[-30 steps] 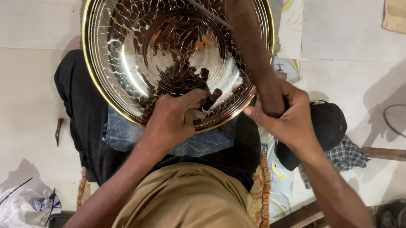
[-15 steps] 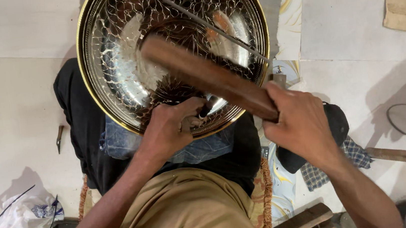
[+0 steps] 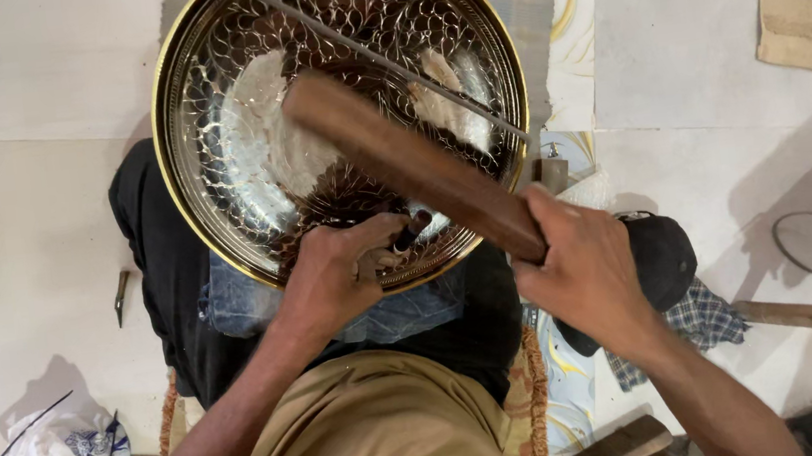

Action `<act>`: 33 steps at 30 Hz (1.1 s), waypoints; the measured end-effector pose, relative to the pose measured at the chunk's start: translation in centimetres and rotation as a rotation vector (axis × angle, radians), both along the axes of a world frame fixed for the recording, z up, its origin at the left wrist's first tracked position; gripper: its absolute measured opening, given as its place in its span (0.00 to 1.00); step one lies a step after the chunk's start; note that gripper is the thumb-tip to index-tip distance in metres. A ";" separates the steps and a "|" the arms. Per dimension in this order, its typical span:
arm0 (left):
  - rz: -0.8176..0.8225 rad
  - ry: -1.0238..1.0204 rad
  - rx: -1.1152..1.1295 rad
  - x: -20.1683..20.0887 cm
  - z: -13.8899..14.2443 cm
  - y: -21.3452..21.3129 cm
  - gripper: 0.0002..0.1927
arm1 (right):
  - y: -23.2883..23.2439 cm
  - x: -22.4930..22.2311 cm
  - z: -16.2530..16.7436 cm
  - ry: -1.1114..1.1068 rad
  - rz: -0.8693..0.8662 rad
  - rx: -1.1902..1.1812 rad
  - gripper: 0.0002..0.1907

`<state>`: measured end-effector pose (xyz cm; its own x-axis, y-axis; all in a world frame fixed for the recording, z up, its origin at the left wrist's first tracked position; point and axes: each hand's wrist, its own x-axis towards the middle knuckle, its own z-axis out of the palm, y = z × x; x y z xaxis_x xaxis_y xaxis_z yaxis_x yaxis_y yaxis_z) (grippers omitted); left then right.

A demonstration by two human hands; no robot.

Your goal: The person hammers a metal tray with a wooden mallet while holding a chisel against the surface. The tray is placed on the lap and the person repeatedly strikes the chisel to create or refine a pattern.

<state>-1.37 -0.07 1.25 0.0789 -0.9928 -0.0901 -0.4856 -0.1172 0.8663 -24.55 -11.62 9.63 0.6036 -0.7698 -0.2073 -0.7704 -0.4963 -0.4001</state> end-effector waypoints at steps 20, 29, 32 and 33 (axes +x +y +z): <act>0.016 0.047 -0.026 -0.2 -0.7 0.3 0.31 | 0.8 -0.7 -0.1 -0.088 -0.001 0.102 0.24; 0.065 0.282 -0.172 -0.9 -0.2 0.1 0.30 | 4.2 -0.4 -4.2 -0.412 -0.326 0.398 0.20; 0.058 0.151 -0.040 -1.0 0.2 0.3 0.33 | 3.8 -0.7 -4.0 -0.354 -0.324 0.356 0.19; 0.061 0.138 -0.035 -1.0 0.3 0.3 0.34 | 3.6 -0.8 -3.7 -0.338 -0.312 0.330 0.19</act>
